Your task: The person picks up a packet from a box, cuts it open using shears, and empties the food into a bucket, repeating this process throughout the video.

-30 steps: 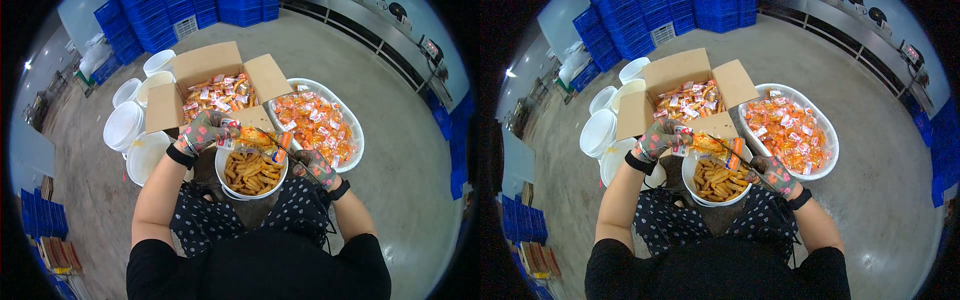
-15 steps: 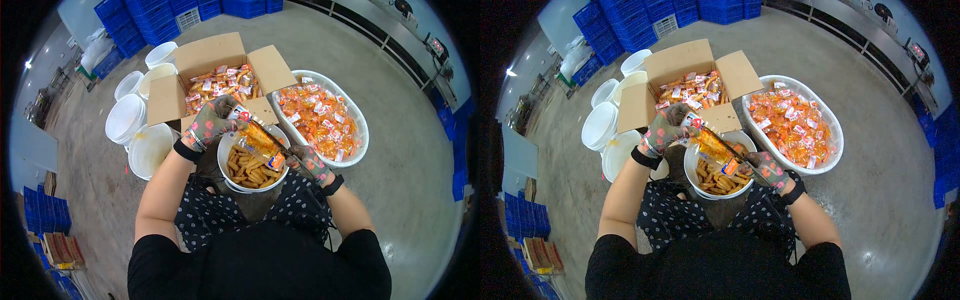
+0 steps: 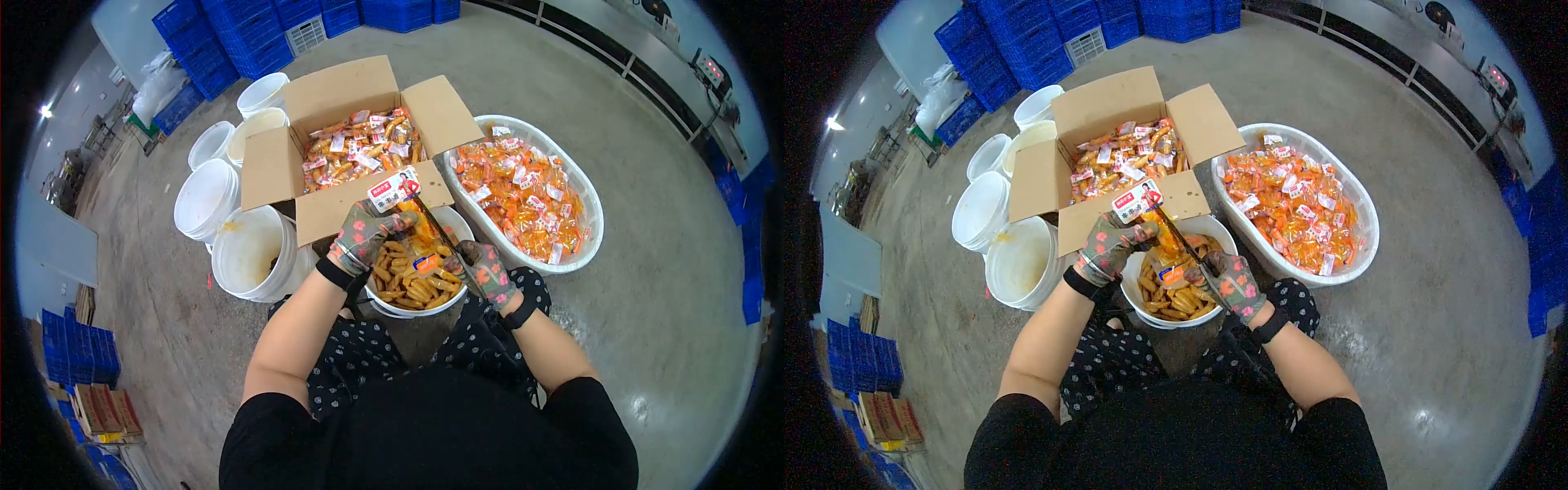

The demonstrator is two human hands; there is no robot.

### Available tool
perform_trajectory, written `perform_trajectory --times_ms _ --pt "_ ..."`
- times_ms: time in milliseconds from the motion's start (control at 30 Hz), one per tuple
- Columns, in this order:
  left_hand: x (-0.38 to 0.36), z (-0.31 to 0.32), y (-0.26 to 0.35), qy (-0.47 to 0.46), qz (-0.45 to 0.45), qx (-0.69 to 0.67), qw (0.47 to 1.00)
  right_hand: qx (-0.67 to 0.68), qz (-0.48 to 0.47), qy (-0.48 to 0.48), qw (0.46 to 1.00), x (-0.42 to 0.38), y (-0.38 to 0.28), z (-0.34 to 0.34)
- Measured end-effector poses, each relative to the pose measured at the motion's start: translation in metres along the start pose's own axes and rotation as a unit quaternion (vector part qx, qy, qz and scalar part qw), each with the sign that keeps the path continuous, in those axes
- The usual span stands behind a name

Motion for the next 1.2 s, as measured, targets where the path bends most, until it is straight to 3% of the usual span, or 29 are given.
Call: perform_trajectory --times_ms 33,67,100,200,267,333,367,400,467,500,533,567,633,700,733,767,800,900,933,967,1000,1033,1067,1100,1133,1167,1200 --pt "0.001 -0.002 -0.001 0.000 -0.002 -0.001 1.000 -0.086 -0.055 -0.003 0.995 -0.001 -0.020 -0.002" --pt "0.002 -0.004 0.001 -0.025 0.010 0.101 0.995 -0.171 -0.108 -0.006 0.979 -0.001 -0.034 0.000" --pt "0.003 -0.004 0.003 -0.050 0.023 0.202 0.978 -0.046 -0.108 -0.018 0.993 0.003 -0.029 0.001" --pt "0.009 -0.014 0.010 -0.036 -0.037 0.223 0.974 -0.062 -0.102 -0.031 0.992 0.018 0.000 0.000" --pt "0.007 -0.011 0.017 -0.047 -0.009 0.301 0.953 -0.092 -0.047 -0.043 0.994 0.011 -0.032 -0.005" --pt "0.011 -0.026 0.014 -0.040 -0.028 0.355 0.934 -0.341 0.022 -0.087 0.936 0.002 -0.060 -0.011" --pt "0.010 -0.031 0.013 -0.027 -0.048 0.275 0.960 -0.287 -0.055 -0.098 0.951 0.002 -0.009 -0.020" --pt "0.011 -0.035 0.012 -0.025 -0.047 0.275 0.960 -0.288 0.043 -0.104 0.951 -0.002 0.008 -0.032" --pt "0.016 -0.039 0.011 -0.033 0.002 0.313 0.949 -0.134 0.006 -0.032 0.990 -0.010 0.006 -0.041" --pt "0.021 -0.041 0.008 -0.033 0.002 0.312 0.950 -0.135 0.007 -0.033 0.990 -0.012 0.007 -0.040" --pt "0.026 -0.040 0.006 -0.050 -0.010 0.497 0.866 -0.153 0.010 0.025 0.988 -0.011 0.003 -0.045" --pt "0.027 -0.034 0.006 -0.061 -0.023 0.663 0.746 -0.169 0.010 0.079 0.982 -0.008 -0.004 -0.048" --pt "0.025 0.001 0.001 -0.100 0.053 0.772 0.625 -0.183 -0.053 0.130 0.973 0.003 -0.014 -0.047" --pt "0.033 0.023 -0.017 -0.131 0.078 0.806 0.572 -0.193 -0.135 0.158 0.959 0.014 -0.027 -0.041" --pt "0.037 0.034 -0.020 -0.141 0.032 0.796 0.587 0.097 -0.063 0.159 0.981 0.026 0.014 -0.044" --pt "0.041 0.043 -0.023 -0.159 0.105 0.804 0.564 0.123 -0.072 0.145 0.979 0.027 0.006 -0.042" --pt "0.054 0.040 -0.034 -0.155 0.028 0.840 0.519 0.148 -0.079 0.133 0.977 0.026 -0.003 -0.042" --pt "0.066 0.040 -0.015 -0.174 0.107 0.752 0.626 -0.187 -0.139 0.216 0.948 0.017 -0.037 -0.062" --pt "0.075 0.035 0.000 -0.172 0.126 0.708 0.673 -0.097 -0.140 0.269 0.948 0.016 -0.004 -0.083" --pt "0.122 -0.023 -0.017 -0.174 0.125 0.567 0.795 -0.192 -0.122 0.317 0.921 0.012 0.033 -0.118" --pt "0.110 -0.007 0.030 -0.119 0.172 0.716 0.666 -0.137 -0.130 0.281 0.941 0.007 0.022 -0.135" --pt "0.138 -0.049 0.038 -0.118 0.121 0.673 0.720 -0.054 -0.179 0.320 0.929 0.002 0.012 -0.146" --pt "0.192 -0.137 0.040 -0.063 0.144 0.624 0.766 -0.171 -0.181 0.359 0.900 -0.006 0.007 -0.161" --pt "0.148 -0.080 0.088 0.006 0.033 0.778 0.627 -0.128 -0.139 0.362 0.913 -0.008 0.003 -0.173" --pt "0.165 -0.128 0.094 0.051 0.011 0.795 0.605 -0.085 -0.099 0.364 0.922 -0.008 -0.002 -0.180" --pt "0.170 -0.143 0.099 0.069 -0.027 0.836 0.544 -0.085 -0.098 0.368 0.921 -0.010 -0.007 -0.182" --pt "0.183 -0.177 0.097 0.112 -0.039 0.850 0.513 -0.200 -0.053 0.370 0.906 -0.014 -0.011 -0.183"
Point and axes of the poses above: each hand's wrist, its own x-axis towards the middle knuckle, its own z-axis out of the palm, y = z × x, the point moved 5 cm from there along x, towards the middle knuckle, and after that the axes turned 4 degrees about -y, right-handed, at the moved point
